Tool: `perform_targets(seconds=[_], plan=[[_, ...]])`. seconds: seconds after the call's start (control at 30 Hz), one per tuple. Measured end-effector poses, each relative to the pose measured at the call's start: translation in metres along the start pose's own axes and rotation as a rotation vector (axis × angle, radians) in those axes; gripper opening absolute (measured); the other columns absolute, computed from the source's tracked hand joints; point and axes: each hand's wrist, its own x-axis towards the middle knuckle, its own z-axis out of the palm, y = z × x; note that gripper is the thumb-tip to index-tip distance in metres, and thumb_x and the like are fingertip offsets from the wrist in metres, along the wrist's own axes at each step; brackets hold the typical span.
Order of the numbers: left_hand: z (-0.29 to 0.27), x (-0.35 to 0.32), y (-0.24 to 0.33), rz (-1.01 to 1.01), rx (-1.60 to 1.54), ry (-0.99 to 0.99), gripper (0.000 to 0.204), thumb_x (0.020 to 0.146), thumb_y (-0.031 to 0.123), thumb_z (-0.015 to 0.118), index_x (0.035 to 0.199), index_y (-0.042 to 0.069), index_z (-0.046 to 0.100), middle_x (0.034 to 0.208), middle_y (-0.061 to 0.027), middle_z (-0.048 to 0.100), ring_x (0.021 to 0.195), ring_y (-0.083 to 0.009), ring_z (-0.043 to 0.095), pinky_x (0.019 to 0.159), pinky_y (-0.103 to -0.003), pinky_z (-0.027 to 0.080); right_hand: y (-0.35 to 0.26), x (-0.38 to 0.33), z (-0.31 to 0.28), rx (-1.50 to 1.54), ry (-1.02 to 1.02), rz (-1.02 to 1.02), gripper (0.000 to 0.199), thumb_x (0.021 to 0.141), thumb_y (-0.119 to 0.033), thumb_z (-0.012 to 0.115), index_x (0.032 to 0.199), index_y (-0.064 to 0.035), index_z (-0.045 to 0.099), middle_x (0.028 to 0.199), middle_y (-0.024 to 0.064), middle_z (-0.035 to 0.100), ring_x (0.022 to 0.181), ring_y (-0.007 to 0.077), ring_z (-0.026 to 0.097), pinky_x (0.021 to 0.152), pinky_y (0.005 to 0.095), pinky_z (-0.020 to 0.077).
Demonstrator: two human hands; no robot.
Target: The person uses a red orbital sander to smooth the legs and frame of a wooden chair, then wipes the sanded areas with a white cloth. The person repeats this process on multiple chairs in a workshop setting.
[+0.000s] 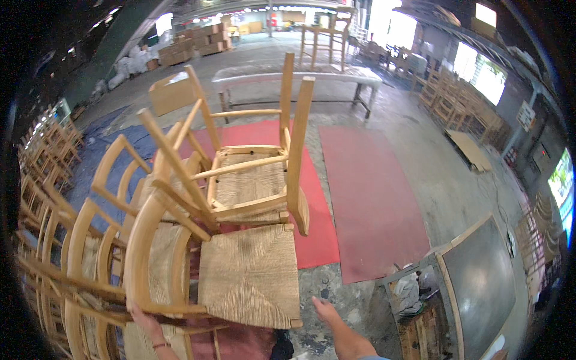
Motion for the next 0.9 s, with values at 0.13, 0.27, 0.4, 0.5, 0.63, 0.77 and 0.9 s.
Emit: perform_targets(seconds=[0.13, 0.27, 0.4, 0.5, 0.63, 0.77, 0.9], plan=[[-0.004, 0.004, -0.030, -0.208, -0.333, 0.012, 0.054, 0.099, 0.042, 0.048, 0.139, 0.007, 0.043, 0.136, -0.0149, 0.048, 0.126, -0.0286, 0.046, 0.107, -0.047, 0.036, -0.064, 0.084, 0.058, 0.105, -0.059, -0.047, 0.077, 0.090, -0.053, 0.061, 0.142, 0.0011, 0.040, 0.133, 0.0191, 0.051, 0.117, 0.0272, 0.053, 0.095, 0.0418, 0.0462], [0.008, 0.001, -0.033, -0.254, -0.238, -0.088, 0.040, 0.093, 0.038, 0.057, 0.118, 0.007, 0.050, 0.116, -0.0121, 0.053, 0.108, -0.0261, 0.052, 0.093, -0.042, 0.041, -0.085, 0.118, 0.087, 0.218, -0.100, -0.031, 0.083, 0.088, -0.051, 0.064, 0.145, 0.0037, 0.037, 0.142, 0.0221, 0.047, 0.129, 0.0320, 0.048, 0.103, 0.0449, 0.0421], [0.021, 0.000, -0.008, -0.241, -0.201, -0.143, 0.030, 0.088, 0.034, 0.065, 0.096, 0.007, 0.056, 0.097, -0.0093, 0.057, 0.090, -0.0236, 0.057, 0.080, -0.038, 0.047, -0.081, 0.113, 0.091, 0.299, -0.115, 0.010, 0.078, 0.088, -0.048, 0.065, 0.142, 0.0030, 0.042, 0.138, 0.0191, 0.051, 0.125, 0.0311, 0.052, 0.103, 0.0443, 0.0431], [0.025, -0.001, 0.017, -0.218, -0.139, -0.106, 0.034, 0.088, 0.041, 0.063, 0.089, 0.008, 0.058, 0.090, -0.0073, 0.056, 0.084, -0.0221, 0.056, 0.075, -0.037, 0.048, -0.069, 0.094, 0.092, 0.350, -0.100, -0.026, 0.076, 0.089, -0.051, 0.062, 0.138, 0.0045, 0.047, 0.135, 0.0181, 0.055, 0.121, 0.0299, 0.055, 0.101, 0.0416, 0.0446], [0.023, -0.020, 0.053, -0.203, -0.217, -0.044, 0.032, 0.091, 0.038, 0.062, 0.090, 0.006, 0.059, 0.078, -0.0070, 0.052, 0.076, -0.0205, 0.053, 0.066, -0.035, 0.046, -0.026, 0.033, 0.063, 0.653, -0.008, -0.067, 0.075, 0.088, -0.055, 0.061, 0.132, 0.0049, 0.055, 0.127, 0.0181, 0.061, 0.114, 0.0276, 0.060, 0.095, 0.0394, 0.0477], [0.029, -0.060, 0.078, 0.241, 0.233, -0.059, 0.023, 0.091, 0.027, 0.065, 0.091, 0.005, 0.059, 0.083, -0.0111, 0.058, 0.081, -0.0194, 0.056, 0.068, -0.030, 0.046, 0.003, -0.042, 0.006, 0.616, 0.195, 0.017, 0.073, 0.087, -0.056, 0.061, 0.128, 0.0043, 0.059, 0.120, 0.0172, 0.065, 0.106, 0.0264, 0.063, 0.089, 0.0383, 0.0491], [0.039, -0.087, 0.120, 0.447, 0.247, -0.159, 0.025, 0.091, 0.029, 0.063, 0.091, 0.004, 0.059, 0.082, -0.0113, 0.059, 0.078, -0.0192, 0.057, 0.066, -0.029, 0.046, 0.034, -0.132, -0.045, 0.585, 0.291, -0.067, 0.075, 0.086, -0.059, 0.061, 0.126, 0.0048, 0.061, 0.120, 0.0174, 0.065, 0.104, 0.0260, 0.064, 0.088, 0.0387, 0.0495]])
